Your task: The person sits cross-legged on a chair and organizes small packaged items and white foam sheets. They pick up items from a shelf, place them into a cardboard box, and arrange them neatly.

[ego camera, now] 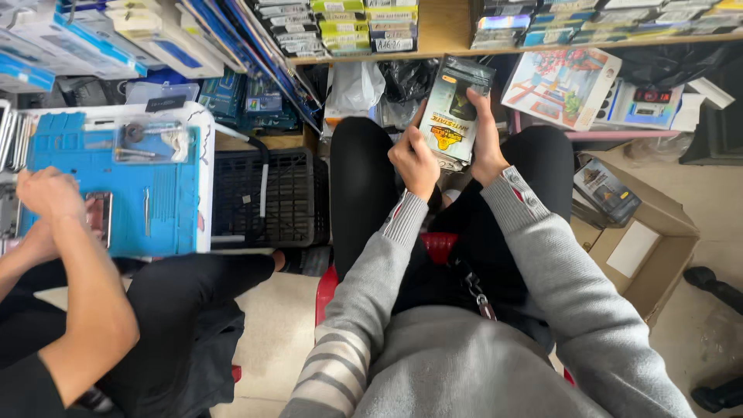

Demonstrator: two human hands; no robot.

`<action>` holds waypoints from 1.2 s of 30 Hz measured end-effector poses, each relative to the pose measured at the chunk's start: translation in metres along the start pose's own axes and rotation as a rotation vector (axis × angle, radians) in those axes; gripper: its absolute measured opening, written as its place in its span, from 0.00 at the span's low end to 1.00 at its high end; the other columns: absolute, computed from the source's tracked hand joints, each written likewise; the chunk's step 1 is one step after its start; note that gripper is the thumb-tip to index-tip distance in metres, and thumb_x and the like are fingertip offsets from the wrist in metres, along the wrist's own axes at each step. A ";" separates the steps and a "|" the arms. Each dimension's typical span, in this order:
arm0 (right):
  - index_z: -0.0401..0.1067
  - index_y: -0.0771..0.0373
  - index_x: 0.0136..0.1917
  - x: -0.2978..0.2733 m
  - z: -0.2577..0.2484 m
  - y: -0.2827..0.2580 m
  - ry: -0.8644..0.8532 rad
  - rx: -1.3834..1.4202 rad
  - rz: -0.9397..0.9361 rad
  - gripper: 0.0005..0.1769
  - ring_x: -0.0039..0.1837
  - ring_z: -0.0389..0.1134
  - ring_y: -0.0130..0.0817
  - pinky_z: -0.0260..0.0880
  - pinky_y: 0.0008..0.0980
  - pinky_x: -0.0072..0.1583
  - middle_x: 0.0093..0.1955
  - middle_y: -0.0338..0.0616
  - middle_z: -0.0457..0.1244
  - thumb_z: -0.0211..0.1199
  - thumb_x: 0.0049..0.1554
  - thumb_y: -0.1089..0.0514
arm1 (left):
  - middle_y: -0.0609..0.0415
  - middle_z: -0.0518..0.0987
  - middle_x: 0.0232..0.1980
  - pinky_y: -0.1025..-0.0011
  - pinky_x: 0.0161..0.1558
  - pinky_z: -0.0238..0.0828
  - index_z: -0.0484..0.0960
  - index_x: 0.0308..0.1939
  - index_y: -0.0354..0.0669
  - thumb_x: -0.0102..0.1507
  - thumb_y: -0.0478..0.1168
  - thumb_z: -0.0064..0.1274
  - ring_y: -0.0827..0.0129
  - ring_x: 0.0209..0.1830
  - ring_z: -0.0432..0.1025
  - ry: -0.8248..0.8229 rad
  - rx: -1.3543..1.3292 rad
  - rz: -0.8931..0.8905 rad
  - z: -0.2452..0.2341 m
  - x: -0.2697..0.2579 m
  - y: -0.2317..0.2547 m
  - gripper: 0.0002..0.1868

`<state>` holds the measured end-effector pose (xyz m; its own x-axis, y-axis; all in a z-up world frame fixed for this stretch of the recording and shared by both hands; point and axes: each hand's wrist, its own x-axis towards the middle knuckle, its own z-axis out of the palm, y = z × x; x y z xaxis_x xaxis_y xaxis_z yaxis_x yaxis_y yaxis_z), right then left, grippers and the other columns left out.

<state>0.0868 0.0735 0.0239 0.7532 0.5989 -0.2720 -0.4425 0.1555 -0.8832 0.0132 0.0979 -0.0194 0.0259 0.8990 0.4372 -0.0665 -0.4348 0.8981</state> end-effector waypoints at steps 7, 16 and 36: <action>0.52 0.41 0.79 0.056 0.014 -0.032 -0.083 -0.022 0.239 0.43 0.60 0.70 0.29 0.74 0.34 0.60 0.63 0.36 0.65 0.62 0.53 0.42 | 0.50 0.83 0.58 0.68 0.51 0.79 0.82 0.59 0.44 0.74 0.46 0.28 0.60 0.55 0.81 -0.051 -0.019 -0.031 0.020 0.040 -0.019 0.25; 0.42 0.45 0.79 0.088 0.021 -0.024 -0.013 -0.306 0.257 0.46 0.62 0.66 0.29 0.71 0.32 0.57 0.68 0.42 0.59 0.59 0.55 0.37 | 0.47 0.81 0.61 0.68 0.51 0.80 0.79 0.62 0.41 0.76 0.47 0.23 0.59 0.57 0.80 -0.057 -0.073 -0.120 0.036 0.056 -0.042 0.28; 0.52 0.43 0.75 0.104 0.014 -0.029 -0.027 -0.284 0.269 0.38 0.62 0.68 0.24 0.74 0.28 0.59 0.61 0.34 0.64 0.60 0.56 0.39 | 0.45 0.79 0.62 0.60 0.66 0.71 0.78 0.61 0.36 0.76 0.48 0.26 0.54 0.65 0.74 0.041 -0.021 -0.187 0.056 0.046 -0.047 0.27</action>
<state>0.1711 0.1417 0.0266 0.6138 0.6099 -0.5012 -0.4671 -0.2312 -0.8535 0.0738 0.1569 -0.0390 -0.0013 0.9656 0.2601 -0.0849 -0.2593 0.9621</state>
